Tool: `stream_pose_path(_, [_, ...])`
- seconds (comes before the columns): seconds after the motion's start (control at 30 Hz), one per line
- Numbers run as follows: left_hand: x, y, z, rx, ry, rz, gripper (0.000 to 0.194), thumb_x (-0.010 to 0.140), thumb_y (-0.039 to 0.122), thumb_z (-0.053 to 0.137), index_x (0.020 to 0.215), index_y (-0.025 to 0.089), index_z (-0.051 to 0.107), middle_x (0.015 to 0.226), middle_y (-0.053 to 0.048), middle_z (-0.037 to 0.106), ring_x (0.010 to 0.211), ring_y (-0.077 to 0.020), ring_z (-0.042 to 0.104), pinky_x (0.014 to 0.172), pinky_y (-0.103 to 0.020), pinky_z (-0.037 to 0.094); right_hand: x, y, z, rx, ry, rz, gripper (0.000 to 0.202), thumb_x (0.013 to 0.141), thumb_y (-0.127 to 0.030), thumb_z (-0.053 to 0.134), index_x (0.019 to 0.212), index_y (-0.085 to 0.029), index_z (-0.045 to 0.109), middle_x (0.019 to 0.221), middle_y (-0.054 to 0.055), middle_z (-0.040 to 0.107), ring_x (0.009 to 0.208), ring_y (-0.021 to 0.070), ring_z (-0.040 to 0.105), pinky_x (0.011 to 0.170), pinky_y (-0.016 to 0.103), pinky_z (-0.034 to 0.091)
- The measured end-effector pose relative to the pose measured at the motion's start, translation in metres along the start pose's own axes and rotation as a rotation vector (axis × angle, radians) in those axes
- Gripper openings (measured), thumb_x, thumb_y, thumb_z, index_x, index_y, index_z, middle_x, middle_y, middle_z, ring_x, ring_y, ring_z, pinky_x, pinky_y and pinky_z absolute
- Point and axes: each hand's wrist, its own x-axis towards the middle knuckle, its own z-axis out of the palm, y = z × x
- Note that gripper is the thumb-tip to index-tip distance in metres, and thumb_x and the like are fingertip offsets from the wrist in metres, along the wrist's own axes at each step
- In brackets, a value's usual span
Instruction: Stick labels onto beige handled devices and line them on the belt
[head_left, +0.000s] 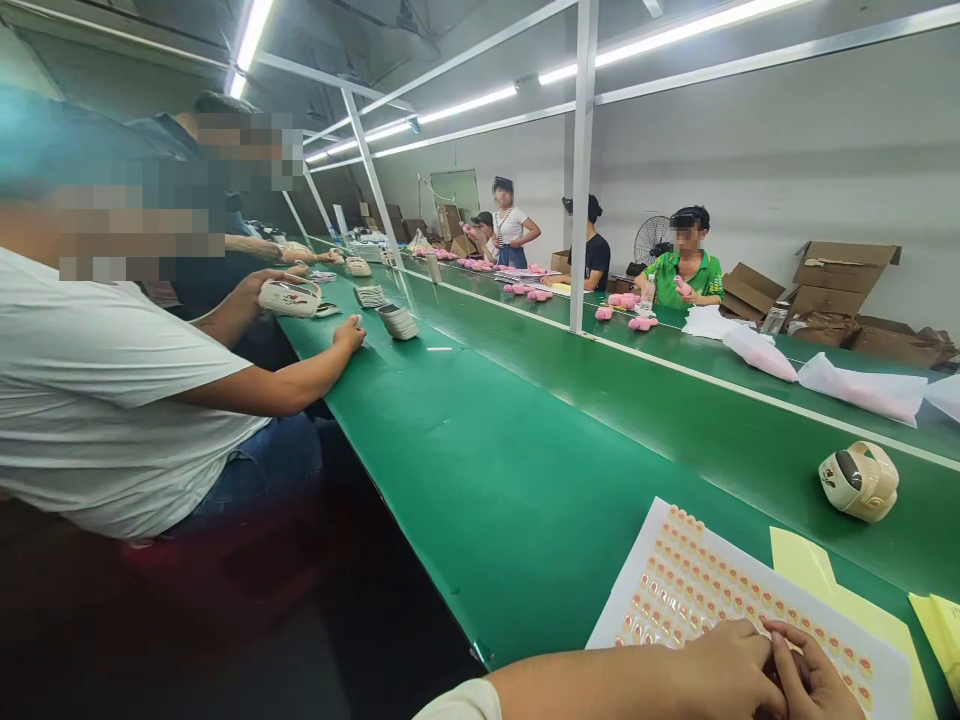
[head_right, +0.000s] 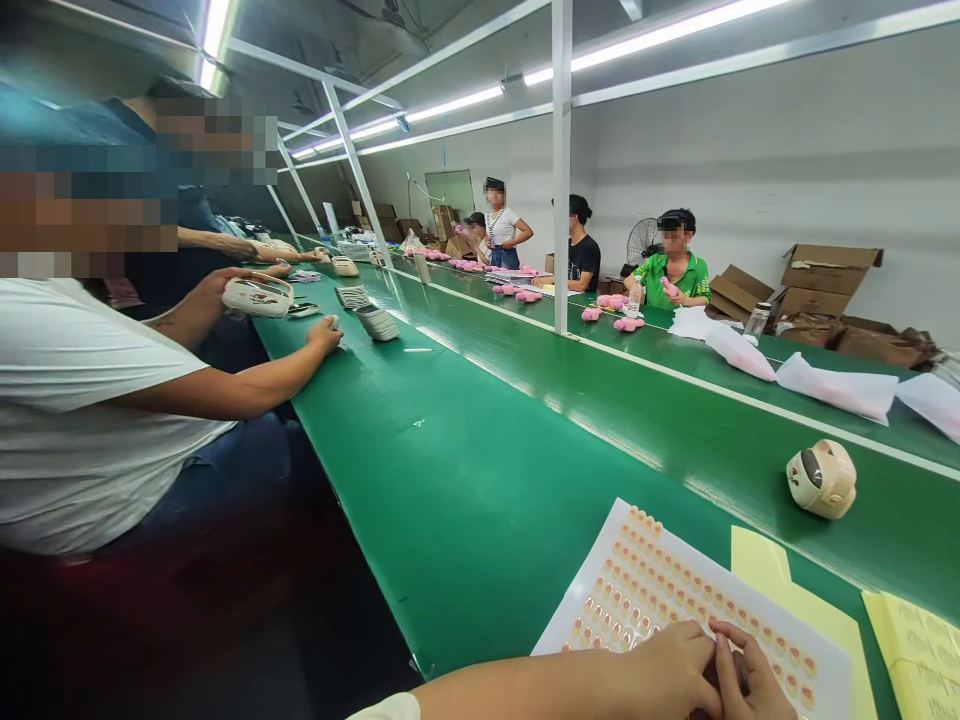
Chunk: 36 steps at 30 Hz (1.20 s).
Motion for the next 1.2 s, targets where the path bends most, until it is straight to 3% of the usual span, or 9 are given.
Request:
stream_pose_path(0.2, [-0.001,0.0,0.0,-0.046,-0.017,-0.034,0.03,0.076,0.048,0.055,0.089,0.024,0.066,0.089,-0.002,0.06,0.092,-0.0211,0.053,0.076,-0.03,0.04,-0.004,-0.009,0.001,-0.011,0.027,0.04,0.039,0.066,-0.057,0.052,0.084,-0.025,0.065,0.073,0.001,0.071,0.062,0.0212,0.065,0.052,0.026,0.051])
stream_pose_path(0.47, [-0.005,0.003,-0.004,-0.019,-0.001,-0.034,0.031,0.076,0.049,0.055,0.09,0.024,0.066,0.091,-0.003,0.06,0.095,-0.0209,0.052,0.078,-0.029,0.039,-0.003,-0.006,0.001,-0.04,0.024,0.081,0.043,0.062,-0.058,0.052,0.086,-0.024,0.065,0.08,0.003,0.072,0.075,0.0241,0.066,0.06,0.028,0.052])
stream_pose_path(0.73, [-0.006,0.009,-0.016,0.062,0.021,-0.012,0.032,0.073,0.047,0.06,0.09,0.022,0.066,0.082,-0.002,0.061,0.088,-0.0185,0.053,0.08,-0.026,0.039,-0.004,-0.001,0.001,-0.121,0.06,0.026,0.047,0.065,-0.061,0.048,0.087,-0.023,0.064,0.088,0.004,0.07,0.083,0.025,0.064,0.069,0.032,0.05])
stream_pose_path(0.9, [-0.006,0.011,-0.023,0.07,0.021,-0.013,0.031,0.072,0.048,0.061,0.086,0.021,0.067,0.089,-0.004,0.062,0.089,-0.0187,0.054,0.078,-0.026,0.04,-0.005,-0.001,0.001,-0.137,0.09,-0.02,0.044,0.066,-0.061,0.05,0.085,-0.024,0.064,0.082,0.003,0.071,0.074,0.0236,0.064,0.06,0.029,0.049])
stream_pose_path(1.2, [-0.006,0.006,-0.006,0.008,0.051,-0.021,0.027,0.074,0.046,0.059,0.085,0.023,0.068,0.085,-0.002,0.062,0.088,-0.0193,0.054,0.076,-0.028,0.041,-0.007,-0.011,0.001,-0.182,0.099,-0.007,0.039,0.066,-0.061,0.051,0.078,-0.027,0.065,0.073,0.0,0.07,0.066,0.0218,0.063,0.057,0.027,0.049])
